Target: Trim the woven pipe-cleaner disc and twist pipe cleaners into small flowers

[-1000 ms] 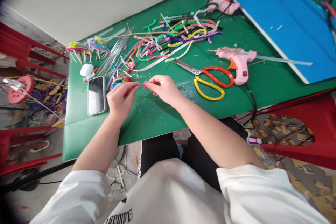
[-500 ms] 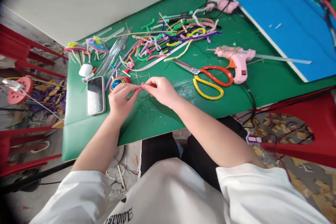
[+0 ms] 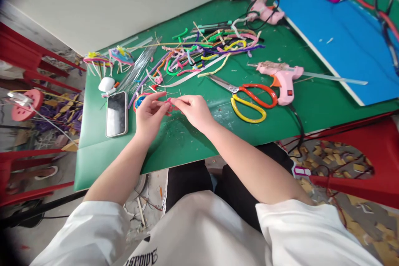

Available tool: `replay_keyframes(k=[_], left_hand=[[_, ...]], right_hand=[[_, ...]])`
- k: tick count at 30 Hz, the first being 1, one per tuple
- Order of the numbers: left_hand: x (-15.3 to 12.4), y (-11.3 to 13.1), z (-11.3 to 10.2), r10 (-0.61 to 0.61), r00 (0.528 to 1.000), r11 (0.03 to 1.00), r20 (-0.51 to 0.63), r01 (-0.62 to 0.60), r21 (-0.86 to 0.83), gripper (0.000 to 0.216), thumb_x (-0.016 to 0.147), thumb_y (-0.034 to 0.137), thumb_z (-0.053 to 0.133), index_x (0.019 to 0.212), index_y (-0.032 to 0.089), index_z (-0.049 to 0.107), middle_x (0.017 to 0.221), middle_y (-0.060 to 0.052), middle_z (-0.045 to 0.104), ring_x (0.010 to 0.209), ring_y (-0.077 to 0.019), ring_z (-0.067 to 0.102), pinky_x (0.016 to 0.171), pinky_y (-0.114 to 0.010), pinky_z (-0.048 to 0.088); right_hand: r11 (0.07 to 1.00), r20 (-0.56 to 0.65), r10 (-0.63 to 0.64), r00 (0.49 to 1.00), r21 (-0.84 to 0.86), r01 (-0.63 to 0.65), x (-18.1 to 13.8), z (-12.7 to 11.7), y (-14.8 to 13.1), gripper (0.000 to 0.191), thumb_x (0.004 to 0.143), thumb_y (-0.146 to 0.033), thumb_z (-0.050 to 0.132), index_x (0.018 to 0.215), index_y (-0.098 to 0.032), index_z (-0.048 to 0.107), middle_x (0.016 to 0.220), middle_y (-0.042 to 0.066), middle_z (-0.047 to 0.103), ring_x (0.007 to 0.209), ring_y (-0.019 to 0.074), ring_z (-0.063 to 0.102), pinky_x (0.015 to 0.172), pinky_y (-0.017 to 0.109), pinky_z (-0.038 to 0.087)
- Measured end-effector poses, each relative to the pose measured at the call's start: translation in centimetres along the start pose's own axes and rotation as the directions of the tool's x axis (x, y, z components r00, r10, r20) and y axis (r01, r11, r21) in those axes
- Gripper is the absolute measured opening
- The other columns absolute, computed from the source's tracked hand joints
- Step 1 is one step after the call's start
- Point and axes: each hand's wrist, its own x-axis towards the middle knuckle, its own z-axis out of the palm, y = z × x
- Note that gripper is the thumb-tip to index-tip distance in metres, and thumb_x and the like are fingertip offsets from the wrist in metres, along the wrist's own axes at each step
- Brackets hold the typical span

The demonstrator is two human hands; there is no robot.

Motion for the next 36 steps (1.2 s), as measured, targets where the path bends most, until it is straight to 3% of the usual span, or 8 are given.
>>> replay_keyframes(k=[8,17,24,31,36], left_hand=[[-0.2,-0.3,-0.2,0.017,0.994,1.0,0.104,-0.018,0.009,0.044,0.074,0.022,0.067,0.115,0.023,0.051,0.076,0.002,0.067,0.073,-0.0115,0.066,0.074,-0.026,0.055],[0.0,-0.1,-0.1,-0.005,0.999,0.999,0.052,0.007,-0.043,0.045,0.073,0.023,0.068,0.115,0.022,0.049,0.075,0.002,0.067,0.072,-0.0123,0.066,0.07,-0.027,0.055],[-0.1,0.1,0.2,-0.031,0.998,0.993,0.047,0.036,-0.113,0.044,0.071,0.018,0.069,0.11,0.021,0.049,0.071,0.003,0.066,0.068,-0.0099,0.065,0.066,-0.023,0.054],[-0.1,-0.1,0.1,-0.011,0.997,0.997,0.075,0.017,-0.072,0.041,0.072,0.017,0.068,0.108,0.021,0.049,0.071,0.003,0.066,0.07,-0.0111,0.066,0.068,-0.023,0.054],[0.0,0.2,0.1,-0.057,0.997,0.991,0.059,0.064,-0.118,0.042,0.074,0.021,0.067,0.11,0.022,0.047,0.076,0.002,0.066,0.073,-0.0133,0.068,0.069,-0.027,0.056]], right_hand=[[0.998,-0.009,-0.05,0.999,-0.046,0.05,0.4,-0.3,0.5,0.017,0.074,-0.034,0.064,0.074,-0.018,0.068,0.073,0.002,0.069,0.069,0.0145,0.06,0.066,0.03,0.047],[0.967,0.039,-0.117,0.992,-0.223,0.123,0.3,-0.5,0.0,0.013,0.08,-0.028,0.057,0.076,-0.018,0.064,0.073,0.001,0.067,0.067,0.0133,0.058,0.062,0.027,0.044],[0.838,0.12,-0.231,0.965,-0.48,0.26,-0.1,-0.7,-0.7,0.011,0.083,-0.021,0.053,0.073,-0.018,0.058,0.074,0.002,0.061,0.072,0.0143,0.053,0.068,0.028,0.04],[0.685,0.233,-0.317,0.919,-0.614,0.392,0.1,-1.0,-0.5,0.013,0.084,-0.018,0.052,0.071,-0.019,0.054,0.073,0.003,0.06,0.076,0.0173,0.051,0.072,0.03,0.039],[0.779,0.111,-0.327,0.939,-0.53,0.334,0.0,-0.9,-0.4,0.014,0.085,-0.025,0.053,0.074,-0.019,0.057,0.074,0.002,0.062,0.073,0.0154,0.054,0.069,0.029,0.041]])
